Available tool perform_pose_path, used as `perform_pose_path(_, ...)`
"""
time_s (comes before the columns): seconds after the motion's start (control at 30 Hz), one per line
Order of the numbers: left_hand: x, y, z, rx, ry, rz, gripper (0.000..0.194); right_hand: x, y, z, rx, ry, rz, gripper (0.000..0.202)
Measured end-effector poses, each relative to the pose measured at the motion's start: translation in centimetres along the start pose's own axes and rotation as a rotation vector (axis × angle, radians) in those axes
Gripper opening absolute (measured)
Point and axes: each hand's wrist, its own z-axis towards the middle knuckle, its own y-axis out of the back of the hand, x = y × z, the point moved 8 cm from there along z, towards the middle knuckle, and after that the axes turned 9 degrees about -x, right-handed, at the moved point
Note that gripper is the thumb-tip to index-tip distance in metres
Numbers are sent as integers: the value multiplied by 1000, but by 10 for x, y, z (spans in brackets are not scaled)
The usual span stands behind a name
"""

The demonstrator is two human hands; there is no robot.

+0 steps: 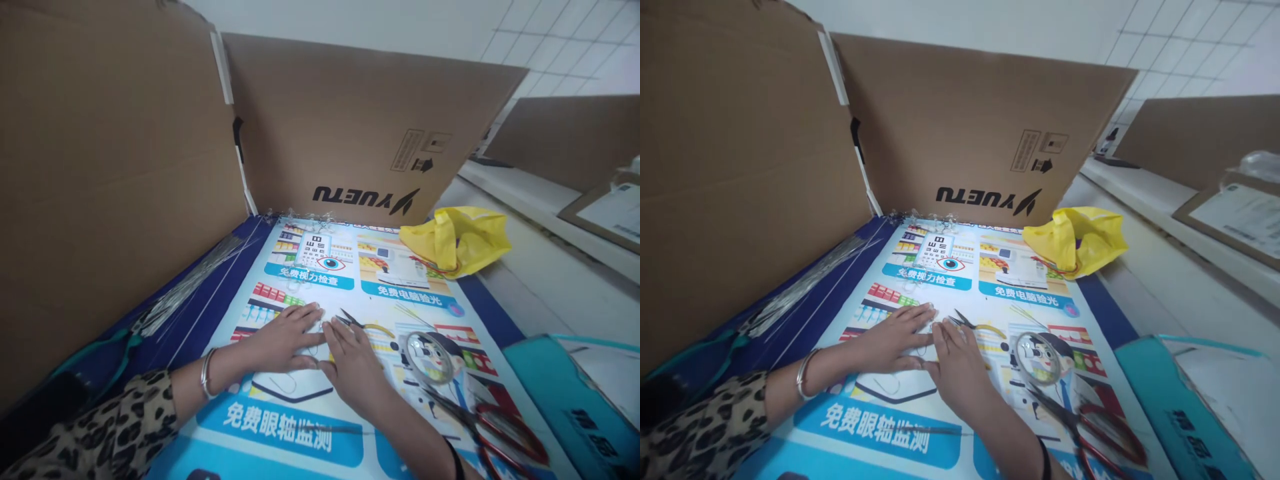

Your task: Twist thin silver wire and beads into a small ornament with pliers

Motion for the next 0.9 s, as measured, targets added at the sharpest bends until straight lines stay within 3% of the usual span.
perform_pose_path(0.7,4,-2,-2,-7,9,-64,56,0,1,0,18,-23,54,47)
perform_pose_path(0.8,7,-1,-3,-34,24,-89,53,1,12,4,-14,-22,153,46)
perform_pose_path(0.9,15,4,-2,-122,70,-151,45,-9,36,9,-132,-63,267,39)
